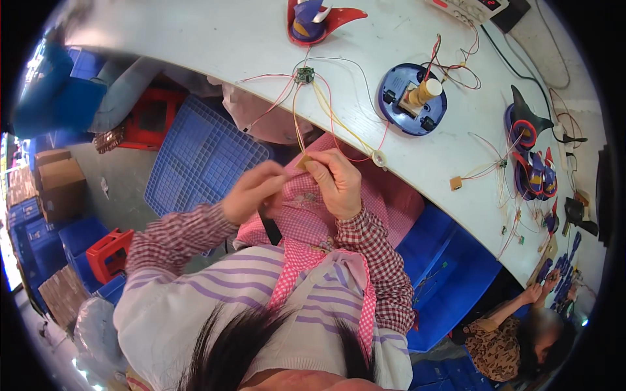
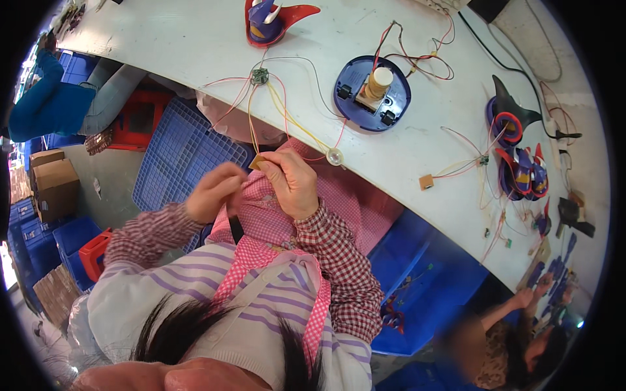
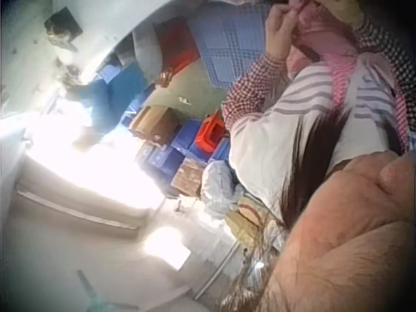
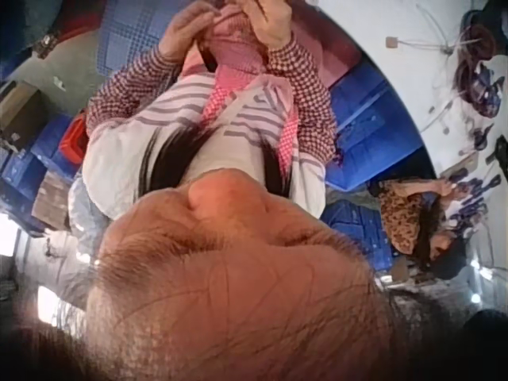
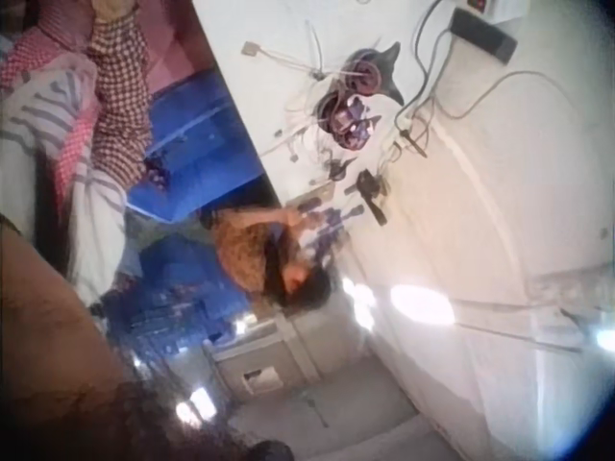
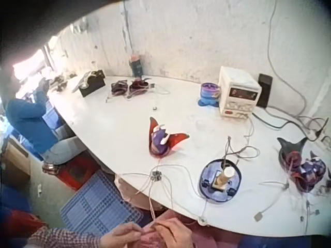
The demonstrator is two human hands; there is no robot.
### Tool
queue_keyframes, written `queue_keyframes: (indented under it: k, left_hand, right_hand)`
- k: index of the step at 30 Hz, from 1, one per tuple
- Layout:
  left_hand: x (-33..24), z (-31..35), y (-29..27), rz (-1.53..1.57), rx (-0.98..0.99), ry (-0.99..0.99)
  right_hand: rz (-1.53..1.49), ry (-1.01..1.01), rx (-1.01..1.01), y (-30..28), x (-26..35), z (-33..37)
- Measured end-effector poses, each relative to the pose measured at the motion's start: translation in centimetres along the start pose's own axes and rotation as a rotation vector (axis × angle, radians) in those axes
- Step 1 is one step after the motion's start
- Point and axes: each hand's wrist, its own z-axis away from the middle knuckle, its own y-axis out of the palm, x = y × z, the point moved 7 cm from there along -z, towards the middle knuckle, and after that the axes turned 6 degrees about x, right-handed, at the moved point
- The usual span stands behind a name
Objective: Assembling small motor and fan components into plastic housings at a workbench.
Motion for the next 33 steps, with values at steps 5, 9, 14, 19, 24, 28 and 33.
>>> queue_keyframes:
  k: [5,9,14,19,24,28,33]
  left_hand:
    - [-15.1,-1.9,3.3,-1.344,-0.239,0.797]
    - [-16.1,-7.9,2.6,-1.684,-0.233,1.010]
    - [-16.3,-9.5,2.0,-1.664,-0.132,0.941]
    - [-16.0,-10.9,1.3,-1.541,-0.060,0.863]
    - [-15.3,-10.9,0.9,-1.500,-0.067,0.839]
    - [-15.0,-10.9,0.4,-1.498,-0.069,0.841]
    - [-15.3,-10.3,0.2,-1.438,-0.105,0.828]
  right_hand:
    - [0.222,-0.072,-0.021,-0.4,-1.5,0.5]
    - [0.386,0.079,-0.043,-0.4,-0.8,1.7]
    - [0.566,-0.066,-0.104,-4.7,3.5,3.9]
    - [1.038,-0.080,-0.230,-6.8,5.0,3.3]
    - [1.111,0.003,-0.311,-7.1,6.0,2.3]
    - [1.192,0.004,-0.323,-7.4,6.0,1.0]
    - [1.311,-0.031,-0.313,-7.7,5.3,0.5]
